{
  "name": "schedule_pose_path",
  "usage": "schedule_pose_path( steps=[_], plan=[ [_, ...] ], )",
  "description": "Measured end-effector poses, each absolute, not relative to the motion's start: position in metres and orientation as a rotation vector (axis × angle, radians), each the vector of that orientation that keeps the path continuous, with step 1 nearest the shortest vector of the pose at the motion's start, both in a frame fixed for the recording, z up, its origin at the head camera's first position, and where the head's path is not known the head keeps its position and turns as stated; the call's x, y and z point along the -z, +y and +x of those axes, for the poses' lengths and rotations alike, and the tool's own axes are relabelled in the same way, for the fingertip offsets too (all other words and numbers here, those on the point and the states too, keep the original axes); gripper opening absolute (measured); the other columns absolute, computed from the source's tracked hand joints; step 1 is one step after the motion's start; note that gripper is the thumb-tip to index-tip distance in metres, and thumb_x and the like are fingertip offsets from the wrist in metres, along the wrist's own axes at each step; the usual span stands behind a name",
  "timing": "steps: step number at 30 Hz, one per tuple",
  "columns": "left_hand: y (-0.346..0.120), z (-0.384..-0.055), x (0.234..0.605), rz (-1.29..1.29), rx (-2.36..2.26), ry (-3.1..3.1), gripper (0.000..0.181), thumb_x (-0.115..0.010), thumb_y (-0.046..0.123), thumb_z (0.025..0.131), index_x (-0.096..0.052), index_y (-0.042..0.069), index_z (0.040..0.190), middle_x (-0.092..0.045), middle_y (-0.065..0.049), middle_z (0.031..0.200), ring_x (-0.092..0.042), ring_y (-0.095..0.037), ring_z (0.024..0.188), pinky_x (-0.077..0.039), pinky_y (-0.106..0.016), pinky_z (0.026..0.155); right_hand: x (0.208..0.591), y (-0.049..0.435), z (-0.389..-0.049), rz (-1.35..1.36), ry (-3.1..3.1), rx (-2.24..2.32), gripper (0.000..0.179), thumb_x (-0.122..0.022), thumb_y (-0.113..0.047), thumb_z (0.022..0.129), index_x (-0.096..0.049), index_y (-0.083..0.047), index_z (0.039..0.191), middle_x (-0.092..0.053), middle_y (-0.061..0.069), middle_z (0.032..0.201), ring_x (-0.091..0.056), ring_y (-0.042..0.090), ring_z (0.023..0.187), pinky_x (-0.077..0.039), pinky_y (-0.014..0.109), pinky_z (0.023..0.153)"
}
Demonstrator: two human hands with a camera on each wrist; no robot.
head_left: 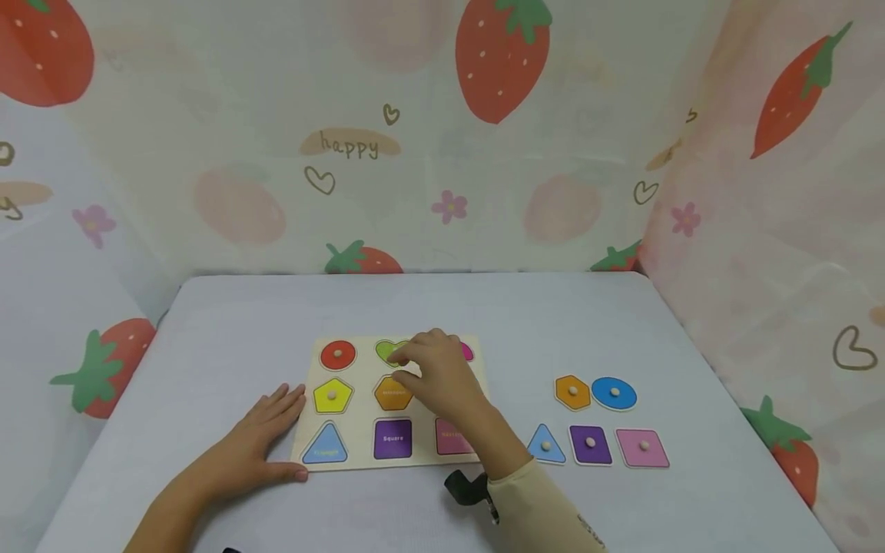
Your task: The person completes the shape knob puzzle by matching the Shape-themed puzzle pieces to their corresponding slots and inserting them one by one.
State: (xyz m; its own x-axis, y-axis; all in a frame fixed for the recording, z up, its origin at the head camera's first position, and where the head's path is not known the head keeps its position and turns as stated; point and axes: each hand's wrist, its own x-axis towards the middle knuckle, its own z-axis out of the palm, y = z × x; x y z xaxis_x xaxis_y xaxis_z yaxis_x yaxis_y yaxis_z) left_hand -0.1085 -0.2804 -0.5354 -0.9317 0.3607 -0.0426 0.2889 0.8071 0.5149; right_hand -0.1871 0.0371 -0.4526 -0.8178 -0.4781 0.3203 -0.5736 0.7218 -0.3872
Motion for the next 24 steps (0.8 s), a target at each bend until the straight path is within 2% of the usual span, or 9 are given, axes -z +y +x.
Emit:
schedule_pose_path(
  steps=[7, 17, 20, 24],
  plan=[
    [-0.283, -0.108, 0.538, 0.499, -0.767, 2.862, 0.12, -0.073, 0.079, 0.07, -0.031, 0.015, 0.162, -0.023, 0.0, 0.171, -0.01, -0.034, 0.159, 0.014, -0.011, 0.118, 0.454, 0.058, -0.179, 0.936, -2.62, -0.702, 0.017, -0.083, -0.023, 0.088, -0.079, -0.023, 0.105, -0.072, -0.01, 0.096, -0.057, 0.013, 0.099, -0.045, 0.041, 0.095],
    [-0.282, -0.108, 0.536, 0.505, -0.785, 2.855, 0.12, -0.075, 0.077, 0.07, -0.032, 0.013, 0.161, -0.024, -0.001, 0.17, -0.011, -0.033, 0.159, 0.013, -0.01, 0.118, 0.46, 0.102, -0.171, 0.924, -2.602, -0.634, 0.019, -0.085, -0.02, 0.086, -0.08, -0.022, 0.104, -0.073, -0.011, 0.097, -0.058, 0.013, 0.1, -0.045, 0.04, 0.094],
    [-0.282, -0.108, 0.537, 0.497, -0.786, 2.853, 0.12, -0.075, 0.077, 0.07, -0.032, 0.015, 0.162, -0.024, 0.001, 0.171, -0.01, -0.033, 0.159, 0.008, -0.018, 0.124, 0.462, 0.12, -0.169, 0.94, -2.594, -0.647, 0.02, -0.086, -0.019, 0.085, -0.08, -0.02, 0.104, -0.074, -0.01, 0.098, -0.059, 0.014, 0.102, -0.046, 0.04, 0.094],
    [-0.282, -0.109, 0.537, 0.468, -0.787, 2.838, 0.121, -0.075, 0.078, 0.068, -0.032, 0.016, 0.162, -0.023, 0.002, 0.171, -0.009, -0.033, 0.159, -0.002, -0.038, 0.13, 0.467, 0.145, -0.169, 0.953, -2.549, -0.653, 0.023, -0.087, -0.017, 0.083, -0.08, -0.018, 0.104, -0.074, -0.008, 0.097, -0.06, 0.014, 0.104, -0.047, 0.041, 0.094]
  ],
)
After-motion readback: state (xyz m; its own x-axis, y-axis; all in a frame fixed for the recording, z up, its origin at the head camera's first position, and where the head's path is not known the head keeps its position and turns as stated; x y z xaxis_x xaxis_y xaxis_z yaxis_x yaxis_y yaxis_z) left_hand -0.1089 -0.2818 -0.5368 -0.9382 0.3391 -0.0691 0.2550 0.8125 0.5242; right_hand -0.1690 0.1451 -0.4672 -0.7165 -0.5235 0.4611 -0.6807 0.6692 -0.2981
